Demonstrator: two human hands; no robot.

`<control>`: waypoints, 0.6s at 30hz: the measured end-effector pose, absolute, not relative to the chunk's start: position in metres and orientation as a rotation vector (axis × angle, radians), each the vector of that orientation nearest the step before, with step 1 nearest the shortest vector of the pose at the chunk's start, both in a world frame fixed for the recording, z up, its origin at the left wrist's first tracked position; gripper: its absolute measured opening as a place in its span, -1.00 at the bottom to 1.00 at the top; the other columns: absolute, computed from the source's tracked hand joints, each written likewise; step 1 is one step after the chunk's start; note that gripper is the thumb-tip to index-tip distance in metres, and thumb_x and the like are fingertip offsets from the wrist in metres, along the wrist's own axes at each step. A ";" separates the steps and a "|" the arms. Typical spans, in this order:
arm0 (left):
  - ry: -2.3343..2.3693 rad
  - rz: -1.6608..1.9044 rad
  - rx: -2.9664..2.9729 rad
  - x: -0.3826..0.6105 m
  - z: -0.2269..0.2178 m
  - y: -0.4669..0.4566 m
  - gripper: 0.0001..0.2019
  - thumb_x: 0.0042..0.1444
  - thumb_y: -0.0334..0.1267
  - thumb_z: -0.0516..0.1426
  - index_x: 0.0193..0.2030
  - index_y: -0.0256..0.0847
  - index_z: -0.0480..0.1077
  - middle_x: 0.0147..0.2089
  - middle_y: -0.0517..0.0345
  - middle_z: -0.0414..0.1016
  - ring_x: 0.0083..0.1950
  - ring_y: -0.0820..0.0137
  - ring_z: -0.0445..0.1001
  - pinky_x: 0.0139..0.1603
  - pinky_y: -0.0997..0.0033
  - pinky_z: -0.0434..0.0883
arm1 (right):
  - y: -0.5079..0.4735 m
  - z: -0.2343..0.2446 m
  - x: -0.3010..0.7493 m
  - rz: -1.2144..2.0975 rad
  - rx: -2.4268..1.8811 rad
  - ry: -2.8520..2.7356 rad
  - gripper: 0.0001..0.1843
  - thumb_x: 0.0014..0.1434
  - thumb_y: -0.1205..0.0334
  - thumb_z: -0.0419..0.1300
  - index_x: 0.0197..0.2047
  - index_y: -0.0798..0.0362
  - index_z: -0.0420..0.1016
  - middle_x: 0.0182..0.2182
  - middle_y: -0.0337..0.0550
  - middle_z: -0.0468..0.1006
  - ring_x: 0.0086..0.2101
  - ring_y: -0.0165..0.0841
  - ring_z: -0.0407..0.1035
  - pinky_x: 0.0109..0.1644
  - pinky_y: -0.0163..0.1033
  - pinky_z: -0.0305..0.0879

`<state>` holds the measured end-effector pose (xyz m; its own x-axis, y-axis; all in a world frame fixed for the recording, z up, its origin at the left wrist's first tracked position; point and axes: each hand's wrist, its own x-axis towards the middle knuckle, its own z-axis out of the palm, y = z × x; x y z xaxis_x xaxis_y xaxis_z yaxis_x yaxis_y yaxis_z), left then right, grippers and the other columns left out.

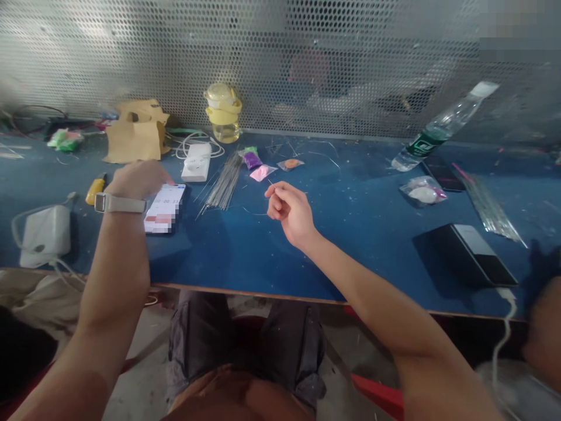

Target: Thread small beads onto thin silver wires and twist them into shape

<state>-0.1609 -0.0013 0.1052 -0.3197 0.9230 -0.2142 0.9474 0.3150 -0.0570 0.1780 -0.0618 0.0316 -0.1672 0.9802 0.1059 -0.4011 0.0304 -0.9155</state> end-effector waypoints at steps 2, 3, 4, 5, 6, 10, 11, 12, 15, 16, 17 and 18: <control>2.434 -0.259 1.711 -0.161 0.105 -0.001 -0.44 0.30 -0.52 0.16 0.30 0.06 0.70 0.50 -0.19 0.54 0.49 -0.16 0.56 0.47 -0.15 0.51 | -0.062 0.032 0.178 1.454 -0.765 -1.064 -0.83 0.23 0.10 0.37 -0.34 -0.01 0.61 -0.56 -0.39 0.25 -0.58 -0.50 0.17 -0.40 -0.24 0.13; 2.431 -0.249 1.697 -0.161 0.105 -0.002 -0.44 0.30 -0.52 0.16 0.31 0.06 0.70 0.50 -0.20 0.53 0.49 -0.15 0.56 0.46 -0.16 0.51 | -0.062 0.032 0.178 1.453 -0.769 -1.065 -0.83 0.22 0.10 0.37 -0.34 -0.01 0.61 -0.57 -0.39 0.25 -0.58 -0.50 0.16 -0.40 -0.24 0.13; 2.419 -0.235 1.692 -0.161 0.106 -0.002 -0.45 0.30 -0.51 0.17 0.31 0.04 0.70 0.50 -0.21 0.54 0.48 -0.15 0.56 0.46 -0.17 0.50 | -0.062 0.033 0.177 1.452 -0.773 -1.062 -0.83 0.21 0.10 0.38 -0.34 -0.01 0.61 -0.57 -0.39 0.25 -0.58 -0.50 0.16 -0.40 -0.24 0.13; 2.410 -0.214 1.692 -0.161 0.106 -0.003 -0.47 0.31 -0.50 0.17 0.29 0.02 0.71 0.48 -0.22 0.55 0.47 -0.14 0.57 0.45 -0.17 0.50 | -0.062 0.033 0.177 1.452 -0.775 -1.059 -0.83 0.20 0.10 0.38 -0.35 -0.01 0.61 -0.57 -0.39 0.25 -0.58 -0.50 0.16 -0.40 -0.24 0.13; 2.410 -0.185 1.693 -0.160 0.107 -0.004 -0.50 0.32 -0.49 0.18 0.27 -0.01 0.72 0.46 -0.22 0.57 0.44 -0.13 0.57 0.45 -0.18 0.49 | -0.063 0.034 0.177 1.452 -0.777 -1.056 -0.83 0.20 0.09 0.38 -0.35 -0.01 0.61 -0.57 -0.39 0.25 -0.58 -0.50 0.16 -0.40 -0.24 0.13; 2.463 -0.086 1.713 -0.160 0.110 -0.008 -0.60 0.36 -0.43 0.17 0.17 -0.08 0.76 0.36 -0.23 0.62 0.33 -0.08 0.60 0.38 -0.12 0.51 | -0.063 0.035 0.177 1.446 -0.797 -1.064 -0.81 0.18 0.07 0.40 -0.34 -0.02 0.59 -0.56 -0.39 0.23 -0.57 -0.49 0.16 -0.40 -0.23 0.14; 2.471 -0.084 1.724 -0.161 0.110 -0.009 -0.61 0.36 -0.42 0.17 0.16 -0.08 0.76 0.34 -0.24 0.63 0.29 -0.06 0.61 0.36 -0.10 0.51 | -0.063 0.034 0.177 1.443 -0.805 -1.070 -0.81 0.18 0.06 0.40 -0.34 -0.02 0.59 -0.56 -0.39 0.23 -0.57 -0.48 0.15 -0.40 -0.22 0.14; 2.467 -0.090 1.739 -0.162 0.109 -0.009 -0.61 0.36 -0.40 0.17 0.16 -0.09 0.76 0.31 -0.24 0.65 0.25 -0.03 0.61 0.34 -0.07 0.51 | -0.063 0.034 0.177 1.440 -0.813 -1.074 -0.81 0.18 0.06 0.40 -0.34 -0.03 0.58 -0.56 -0.39 0.22 -0.57 -0.48 0.14 -0.40 -0.22 0.15; 2.446 -0.084 1.773 -0.174 0.101 -0.005 -0.63 0.33 -0.34 0.22 0.19 -0.12 0.74 0.26 -0.23 0.67 0.18 0.03 0.59 0.31 -0.08 0.51 | -0.062 0.033 0.177 1.437 -0.821 -1.088 -0.80 0.20 0.05 0.40 -0.34 -0.04 0.58 -0.56 -0.39 0.21 -0.57 -0.48 0.13 -0.40 -0.22 0.15; 2.439 -0.063 1.783 -0.180 0.097 -0.002 -0.64 0.33 -0.32 0.23 0.19 -0.13 0.73 0.26 -0.25 0.67 0.18 0.03 0.58 0.32 -0.12 0.51 | -0.062 0.032 0.177 1.437 -0.822 -1.094 -0.80 0.21 0.04 0.39 -0.34 -0.04 0.58 -0.56 -0.39 0.21 -0.57 -0.47 0.13 -0.40 -0.21 0.16; 2.417 -0.006 1.821 -0.187 0.092 0.001 -0.65 0.30 -0.31 0.26 0.19 -0.16 0.72 0.27 -0.27 0.67 0.17 0.03 0.57 0.33 -0.21 0.49 | -0.062 0.032 0.178 1.436 -0.822 -1.099 -0.80 0.21 0.05 0.39 -0.34 -0.04 0.58 -0.56 -0.39 0.21 -0.57 -0.47 0.13 -0.40 -0.21 0.16; 2.348 0.051 1.853 -0.195 0.087 0.004 -0.66 0.24 -0.35 0.32 0.14 -0.24 0.71 0.23 -0.30 0.69 0.13 0.03 0.57 0.33 -0.30 0.48 | -0.062 0.033 0.178 1.435 -0.822 -1.102 -0.81 0.21 0.05 0.40 -0.34 -0.04 0.58 -0.56 -0.38 0.21 -0.57 -0.47 0.14 -0.40 -0.21 0.16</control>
<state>-0.1953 0.0043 0.0865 -0.2259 0.9694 -0.0958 0.9643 0.2364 0.1190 0.1777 -0.0619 0.0326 -0.1643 0.9825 0.0877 -0.3385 0.0273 -0.9406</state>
